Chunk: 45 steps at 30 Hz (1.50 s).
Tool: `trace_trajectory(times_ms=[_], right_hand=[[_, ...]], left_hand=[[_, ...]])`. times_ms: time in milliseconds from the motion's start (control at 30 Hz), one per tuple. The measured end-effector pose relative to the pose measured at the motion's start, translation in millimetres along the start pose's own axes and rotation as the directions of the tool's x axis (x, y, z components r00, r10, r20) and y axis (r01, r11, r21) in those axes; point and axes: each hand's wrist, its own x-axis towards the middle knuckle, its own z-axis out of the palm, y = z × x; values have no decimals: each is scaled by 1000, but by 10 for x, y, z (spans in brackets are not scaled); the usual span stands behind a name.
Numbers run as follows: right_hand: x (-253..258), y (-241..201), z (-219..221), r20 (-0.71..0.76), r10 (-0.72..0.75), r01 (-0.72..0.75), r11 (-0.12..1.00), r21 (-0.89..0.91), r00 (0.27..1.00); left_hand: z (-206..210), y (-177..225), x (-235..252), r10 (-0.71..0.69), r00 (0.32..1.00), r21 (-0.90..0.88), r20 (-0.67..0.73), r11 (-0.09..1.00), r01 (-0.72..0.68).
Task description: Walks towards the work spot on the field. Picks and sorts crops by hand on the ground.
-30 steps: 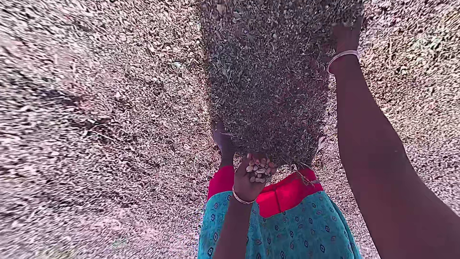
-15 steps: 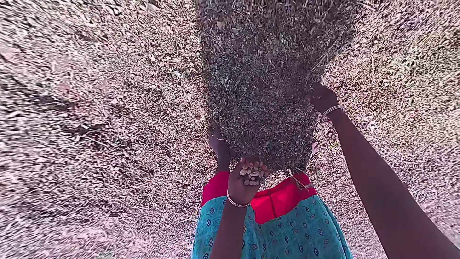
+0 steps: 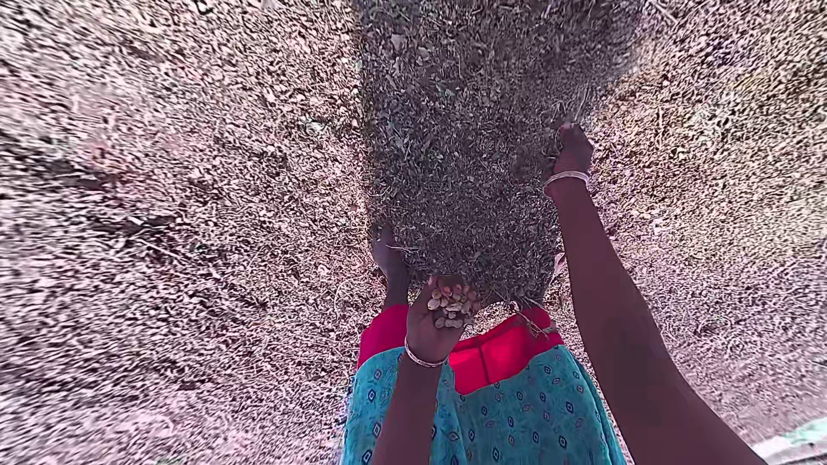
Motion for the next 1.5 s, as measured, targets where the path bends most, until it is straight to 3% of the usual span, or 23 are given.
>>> trace_trajectory(times_ms=[67,133,233,300,433,533,667,733,767,833,867,900,933,1000,1067,1133,1167,1233,1300,1367,1433,1467,1500], right_hand=[[-393,292,-174,70,-16,19,999,-44,997],[-781,626,-351,194,28,15,976,-219,981],[-1107,880,-546,352,334,-47,781,-623,874],[-1024,995,-594,341,445,-66,681,-729,828],[-607,764,-558,147,89,8,829,-560,985],[-83,458,-401,34,-107,109,849,-517,994],[441,327,-119,-22,-52,31,825,-564,998],[389,404,-37,197,-38,158,757,-635,980],[250,413,-40,390,11,275,692,-667,921],[-29,403,-52,719,241,573,466,-675,651],[-152,388,-41,773,381,690,359,-629,506],[-224,400,-38,784,452,760,290,-581,426],[-215,445,-71,794,418,757,303,-580,441],[-6,437,-160,710,127,602,440,-666,692],[378,282,-120,439,-132,439,519,-733,889],[770,112,-50,211,-201,288,552,-783,957],[915,50,-12,175,-175,243,540,-806,969],[1030,-8,51,269,-80,275,456,-846,960],[920,-76,61,489,88,438,328,-837,868],[790,-41,72,649,194,580,315,-751,735],[664,-17,36,698,207,611,358,-706,685],[627,-49,-19,700,155,614,375,-695,698],[638,-92,-79,652,69,582,388,-715,755]], left_hand=[[6,-7,15,2,999,-25,41,1000,-1],[-8,-9,18,11,999,-25,50,1000,-10],[-37,-18,8,14,1000,-22,22,1000,-13],[-66,-36,6,8,1000,-29,17,1000,-8],[-117,-87,-12,-6,1000,0,-5,1000,6],[-163,-111,-39,-20,1000,18,-14,1000,20],[-177,-127,-60,-19,999,43,-26,999,20],[-162,-120,-62,-17,999,46,-44,999,19],[-156,-125,-70,-17,998,44,-53,999,19],[-151,-134,-72,-18,999,48,-51,999,21],[-156,-135,-74,-19,999,53,-45,998,21],[-166,-128,-74,-21,999,57,-36,998,24],[-173,-124,-83,-23,999,55,-31,998,25],[-187,-130,-92,-19,999,46,-34,999,21],[-215,-144,-87,-17,1000,16,-17,1000,18],[-249,-161,-102,-33,999,8,-6,999,33],[-258,-164,-105,-37,999,13,-2,999,37],[-253,-159,-106,-36,999,24,-13,999,36],[-235,-147,-109,-31,999,40,-15,999,31],[-209,-136,-97,-23,1000,49,-9,999,24],[-185,-134,-79,-21,1000,32,-2,999,21],[-175,-135,-70,-20,1000,26,-1,999,20],[-166,-133,-64,-16,1000,19,-5,1000,16]])
